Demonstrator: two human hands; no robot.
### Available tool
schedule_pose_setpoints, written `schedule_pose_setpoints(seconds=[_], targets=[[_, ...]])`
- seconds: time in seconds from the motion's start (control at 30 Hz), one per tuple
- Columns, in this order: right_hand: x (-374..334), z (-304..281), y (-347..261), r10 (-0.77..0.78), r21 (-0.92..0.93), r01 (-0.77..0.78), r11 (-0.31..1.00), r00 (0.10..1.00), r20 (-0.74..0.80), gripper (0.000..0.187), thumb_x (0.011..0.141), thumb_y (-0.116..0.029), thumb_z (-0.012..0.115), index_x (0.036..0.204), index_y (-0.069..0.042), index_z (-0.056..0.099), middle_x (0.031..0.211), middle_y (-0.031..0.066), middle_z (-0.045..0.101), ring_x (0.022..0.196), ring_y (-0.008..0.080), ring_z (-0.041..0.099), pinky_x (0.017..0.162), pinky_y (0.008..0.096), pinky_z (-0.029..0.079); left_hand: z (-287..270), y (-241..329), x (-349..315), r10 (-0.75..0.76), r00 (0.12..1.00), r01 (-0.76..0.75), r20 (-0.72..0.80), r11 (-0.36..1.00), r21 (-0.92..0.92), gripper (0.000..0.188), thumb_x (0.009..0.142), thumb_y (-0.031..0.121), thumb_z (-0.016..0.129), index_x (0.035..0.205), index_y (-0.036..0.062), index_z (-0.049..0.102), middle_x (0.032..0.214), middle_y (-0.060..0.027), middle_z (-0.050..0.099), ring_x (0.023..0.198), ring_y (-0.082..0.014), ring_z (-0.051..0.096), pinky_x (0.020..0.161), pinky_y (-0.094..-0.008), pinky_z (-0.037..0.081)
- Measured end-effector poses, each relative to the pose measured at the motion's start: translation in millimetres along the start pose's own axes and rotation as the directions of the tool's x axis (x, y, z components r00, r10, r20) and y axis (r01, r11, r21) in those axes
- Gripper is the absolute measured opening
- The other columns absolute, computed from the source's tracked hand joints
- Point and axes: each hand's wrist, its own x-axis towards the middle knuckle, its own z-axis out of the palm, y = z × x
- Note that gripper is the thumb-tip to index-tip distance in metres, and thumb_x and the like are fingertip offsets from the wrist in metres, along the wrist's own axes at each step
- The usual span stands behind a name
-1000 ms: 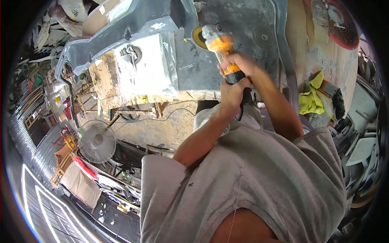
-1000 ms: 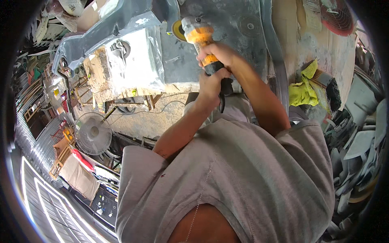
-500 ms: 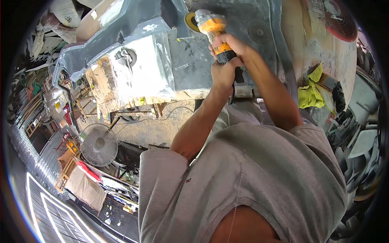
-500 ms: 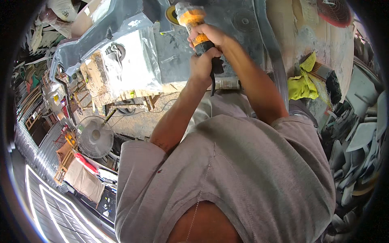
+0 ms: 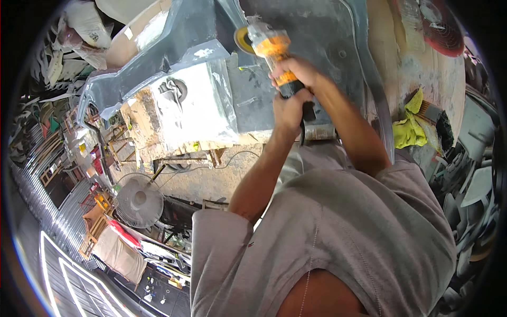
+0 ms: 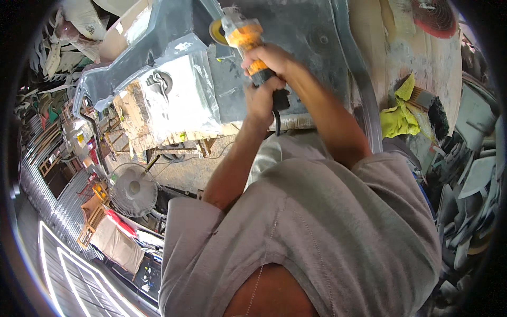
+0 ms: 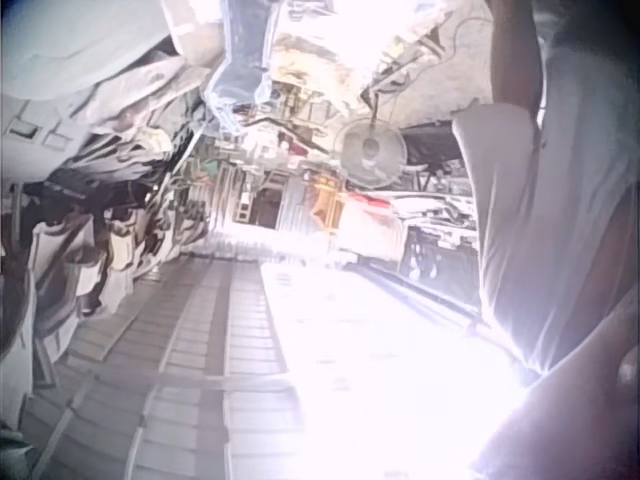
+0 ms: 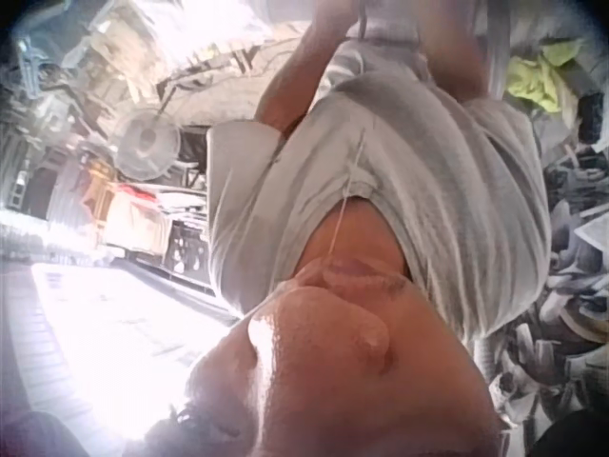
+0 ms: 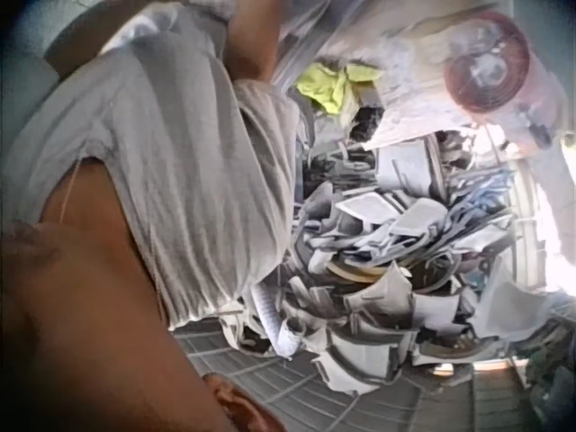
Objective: The person positions a vehicle bumper piece on a workbench and grinds its edges using an angle grinder, turning and repositioning the part by hand throughout the process.
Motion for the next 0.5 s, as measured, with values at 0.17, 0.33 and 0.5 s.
schedule_pose_setpoints(seconds=[0.17, 0.33, 0.5], targets=[[13.1, -9.0, 7.4, 0.032, 0.144, -0.025, 0.989, 0.998, -0.050, 0.032, 0.074, -0.015, 0.067, 0.102, 0.001, 0.060, 0.087, 0.0105, 0.064, 0.073, 0.0201, 0.064, 0.068, 0.0343, 0.055, -9.5, -2.3, 22.8, -0.013, 1.000, 0.012, 0.014, 0.999, 0.038, 0.024, 0.071, 0.007, 0.070, 0.093, -0.0022, 0.066, 0.083, -0.0086, 0.066, 0.072, -0.0189, 0.064, 0.066, -0.0324, 0.054], [15.7, -20.2, 3.5, -0.055, 0.148, 0.061, 0.987, 0.998, -0.042, 0.036, 0.077, -0.016, 0.066, 0.108, -0.001, 0.056, 0.089, 0.0098, 0.064, 0.074, 0.0197, 0.063, 0.069, 0.0345, 0.054, -7.1, -6.4, 31.0, 0.033, 0.999, -0.039, 0.043, 0.989, 0.145, 0.019, 0.073, 0.006, 0.071, 0.090, -0.0015, 0.068, 0.082, -0.0075, 0.067, 0.071, -0.0169, 0.064, 0.065, -0.0302, 0.050], [27.7, -9.7, -24.7, -0.032, -0.002, 0.032, 0.999, 0.996, -0.082, 0.036, 0.078, -0.016, 0.066, 0.108, 0.000, 0.057, 0.090, 0.0111, 0.065, 0.074, 0.0195, 0.064, 0.067, 0.0352, 0.055, -9.5, 18.3, 41.2, 0.140, 0.982, -0.149, 0.123, 0.987, 0.060, 0.022, 0.072, 0.006, 0.072, 0.093, -0.0014, 0.067, 0.082, -0.0071, 0.067, 0.068, -0.0168, 0.063, 0.061, -0.0313, 0.050]])
